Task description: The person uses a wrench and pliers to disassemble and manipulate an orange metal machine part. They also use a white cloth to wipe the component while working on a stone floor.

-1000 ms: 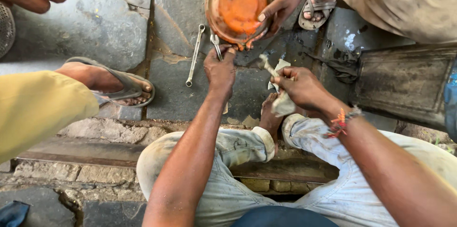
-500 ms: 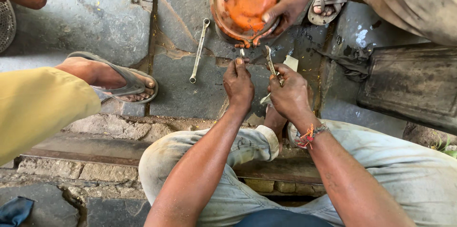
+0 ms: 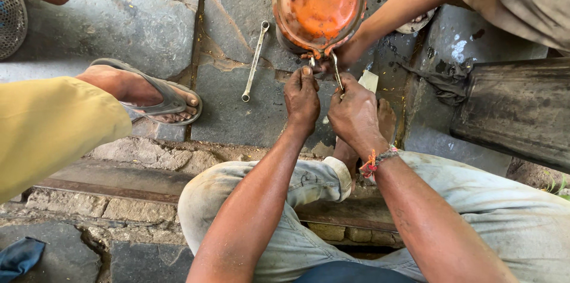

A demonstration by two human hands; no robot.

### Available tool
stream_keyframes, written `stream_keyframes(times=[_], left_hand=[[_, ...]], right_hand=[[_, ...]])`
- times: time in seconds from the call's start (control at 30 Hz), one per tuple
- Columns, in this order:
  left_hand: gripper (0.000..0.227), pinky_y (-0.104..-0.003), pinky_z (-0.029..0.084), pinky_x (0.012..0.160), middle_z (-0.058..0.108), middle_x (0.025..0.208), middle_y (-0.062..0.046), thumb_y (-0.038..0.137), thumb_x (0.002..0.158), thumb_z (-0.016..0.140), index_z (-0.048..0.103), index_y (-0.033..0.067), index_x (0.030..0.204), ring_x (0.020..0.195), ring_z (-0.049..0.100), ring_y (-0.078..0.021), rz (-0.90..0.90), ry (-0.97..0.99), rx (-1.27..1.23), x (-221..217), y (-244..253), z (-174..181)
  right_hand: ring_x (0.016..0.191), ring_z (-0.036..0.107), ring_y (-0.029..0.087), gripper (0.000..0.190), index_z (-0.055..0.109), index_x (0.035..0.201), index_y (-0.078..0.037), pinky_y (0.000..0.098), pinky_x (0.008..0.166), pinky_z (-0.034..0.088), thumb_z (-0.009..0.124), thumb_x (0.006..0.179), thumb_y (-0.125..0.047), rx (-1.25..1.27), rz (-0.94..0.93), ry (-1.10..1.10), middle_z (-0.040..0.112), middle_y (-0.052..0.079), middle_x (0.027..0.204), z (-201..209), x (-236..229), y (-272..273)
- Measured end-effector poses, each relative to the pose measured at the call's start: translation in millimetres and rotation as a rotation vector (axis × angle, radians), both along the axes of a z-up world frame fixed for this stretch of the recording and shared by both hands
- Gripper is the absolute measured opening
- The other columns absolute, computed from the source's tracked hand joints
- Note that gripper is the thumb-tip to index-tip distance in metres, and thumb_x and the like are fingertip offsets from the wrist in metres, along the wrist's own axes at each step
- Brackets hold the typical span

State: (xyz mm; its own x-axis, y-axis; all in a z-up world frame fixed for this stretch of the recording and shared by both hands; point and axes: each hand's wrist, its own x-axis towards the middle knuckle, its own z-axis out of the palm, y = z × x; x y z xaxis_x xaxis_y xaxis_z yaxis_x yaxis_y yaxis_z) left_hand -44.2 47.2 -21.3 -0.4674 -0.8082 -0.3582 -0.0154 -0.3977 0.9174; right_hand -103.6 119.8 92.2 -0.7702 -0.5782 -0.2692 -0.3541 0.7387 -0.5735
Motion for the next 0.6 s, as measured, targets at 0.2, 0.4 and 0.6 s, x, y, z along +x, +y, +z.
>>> stream_keyframes(times=[0.2,0.4,0.6], left_hand=[[0.028,-0.031,0.040,0.052,0.057,0.071,0.000,0.025,0.102,0.057,0.071,0.0007,0.099,0.060,0.047,-0.0095,-0.007,-0.205,0.278,-11,1,19],[0.027,-0.035,0.046,0.059,0.060,0.069,-0.009,0.025,0.105,0.054,0.071,0.0042,0.108,0.061,0.056,-0.0161,-0.072,-0.297,-0.199,-1,2,20],[0.023,-0.041,0.052,0.080,0.067,0.101,-0.018,0.020,0.108,0.054,0.064,0.0004,0.115,0.090,0.064,-0.0256,0.038,-0.137,-0.576,2,-1,1]], right_hand=[[0.101,0.069,0.040,0.027,0.072,0.115,-0.008,0.0453,0.090,0.053,0.062,0.091,-0.013,0.039,0.032,-0.021,0.071,0.024,0.107,-14,-18,0],[0.104,0.070,0.036,0.028,0.073,0.118,-0.013,0.0436,0.092,0.053,0.060,0.094,-0.019,0.120,-0.025,-0.088,0.073,0.019,0.112,-13,-18,2],[0.102,0.072,0.031,0.026,0.072,0.119,-0.015,0.0419,0.090,0.054,0.059,0.096,-0.019,0.113,-0.032,-0.162,0.074,0.016,0.110,-6,-21,1]])
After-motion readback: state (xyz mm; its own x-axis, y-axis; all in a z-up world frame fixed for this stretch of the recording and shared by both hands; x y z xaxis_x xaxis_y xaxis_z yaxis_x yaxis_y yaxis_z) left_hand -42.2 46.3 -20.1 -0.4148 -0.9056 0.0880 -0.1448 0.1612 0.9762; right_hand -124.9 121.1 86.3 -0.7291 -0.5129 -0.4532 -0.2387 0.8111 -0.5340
